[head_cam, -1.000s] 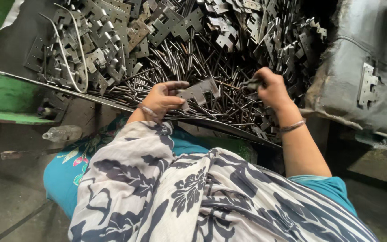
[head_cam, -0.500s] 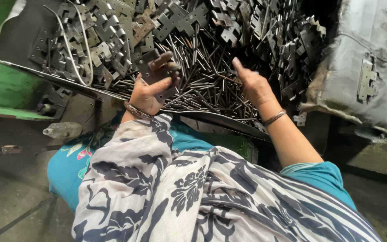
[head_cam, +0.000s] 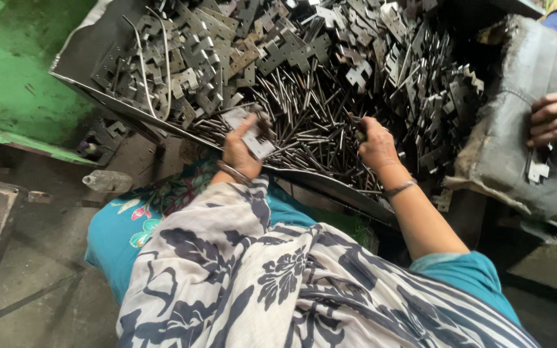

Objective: The person sorts through a large bin of metal hinges and pins, picking them up one by one and examining them before placing them back into the bin or onto a side surface.

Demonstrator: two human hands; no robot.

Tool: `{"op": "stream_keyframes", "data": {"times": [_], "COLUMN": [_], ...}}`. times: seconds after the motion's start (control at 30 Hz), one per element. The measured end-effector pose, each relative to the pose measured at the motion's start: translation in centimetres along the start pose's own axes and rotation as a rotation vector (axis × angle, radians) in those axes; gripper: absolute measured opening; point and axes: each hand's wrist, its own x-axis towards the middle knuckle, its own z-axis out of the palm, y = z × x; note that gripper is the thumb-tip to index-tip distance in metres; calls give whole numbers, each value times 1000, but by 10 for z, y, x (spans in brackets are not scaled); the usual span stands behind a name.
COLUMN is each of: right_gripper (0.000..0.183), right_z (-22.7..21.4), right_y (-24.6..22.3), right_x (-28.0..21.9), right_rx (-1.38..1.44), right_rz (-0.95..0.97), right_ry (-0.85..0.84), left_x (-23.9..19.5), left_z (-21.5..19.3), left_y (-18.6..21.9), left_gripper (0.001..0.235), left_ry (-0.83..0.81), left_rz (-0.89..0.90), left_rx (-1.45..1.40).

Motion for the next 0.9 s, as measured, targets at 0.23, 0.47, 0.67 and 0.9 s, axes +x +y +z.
{"op": "stream_keyframes", "data": {"times": [0.23, 0.47, 0.67, 0.9], "right_gripper": [43, 62, 54, 48], "right_z": [-84, -76, -90, -174], "right_y": [-102, -147, -41, 159], "right_x": [17, -19, -22, -76], "right_rx": [387, 298, 1552, 1481], "right_rz": [357, -329, 755, 592], "right_ry": [-349, -189, -187, 377], "left_x": [-15, -17, -23, 51], "left_z": [23, 9, 48, -11], "left_y": [-72, -115, -96, 60], "left_gripper": [41, 72, 92, 91], "left_ry": [-105, -227, -439, 192], "left_rz": [-304, -436, -394, 551], "left_rx": [95, 25, 278, 2118]}}
